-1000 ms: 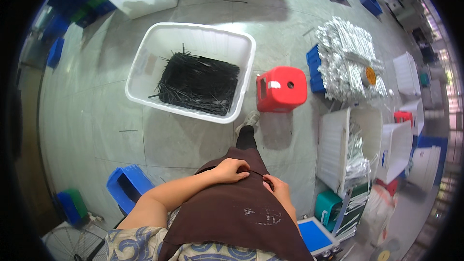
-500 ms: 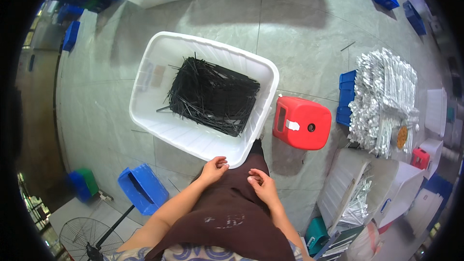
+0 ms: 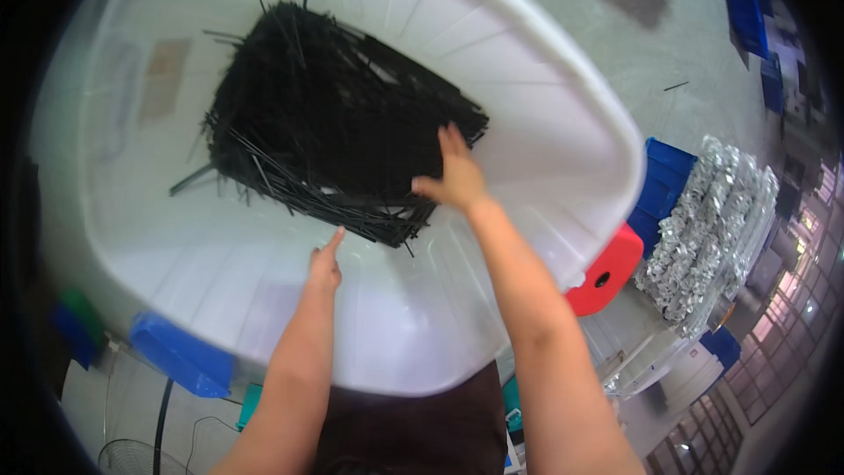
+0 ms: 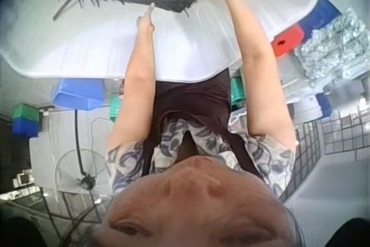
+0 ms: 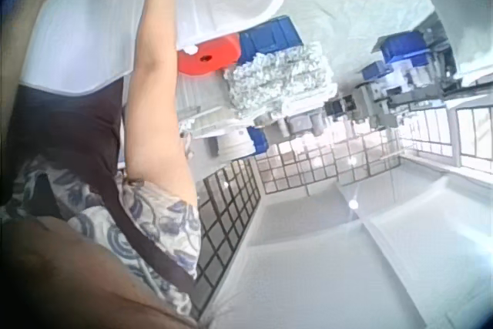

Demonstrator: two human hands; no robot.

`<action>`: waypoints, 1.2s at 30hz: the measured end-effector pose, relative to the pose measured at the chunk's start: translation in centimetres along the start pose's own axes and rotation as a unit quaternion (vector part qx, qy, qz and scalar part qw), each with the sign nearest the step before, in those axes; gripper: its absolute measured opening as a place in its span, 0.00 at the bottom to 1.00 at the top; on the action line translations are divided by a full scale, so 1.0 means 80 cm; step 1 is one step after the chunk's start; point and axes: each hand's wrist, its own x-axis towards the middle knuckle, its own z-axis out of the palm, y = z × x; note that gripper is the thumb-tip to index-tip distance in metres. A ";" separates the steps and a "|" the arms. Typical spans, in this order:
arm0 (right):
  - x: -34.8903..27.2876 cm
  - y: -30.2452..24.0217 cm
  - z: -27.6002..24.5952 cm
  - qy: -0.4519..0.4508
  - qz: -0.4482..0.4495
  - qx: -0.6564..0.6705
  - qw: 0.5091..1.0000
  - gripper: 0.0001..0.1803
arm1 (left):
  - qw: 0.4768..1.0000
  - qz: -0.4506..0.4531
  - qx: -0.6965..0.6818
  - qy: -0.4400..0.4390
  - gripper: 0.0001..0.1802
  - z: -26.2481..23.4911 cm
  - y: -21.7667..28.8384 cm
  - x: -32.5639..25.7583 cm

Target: The person collects bundles of black drinking straws from a bin by hand, aligns them, and feeds them into the intake hopper of an automated packaging machine. The person also clears finished packaged straws from the machine's output area.

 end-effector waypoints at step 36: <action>0.121 0.004 0.238 -0.288 0.012 0.190 0.939 0.43 | 0.909 0.062 -0.361 -0.198 0.27 0.086 -0.047 0.187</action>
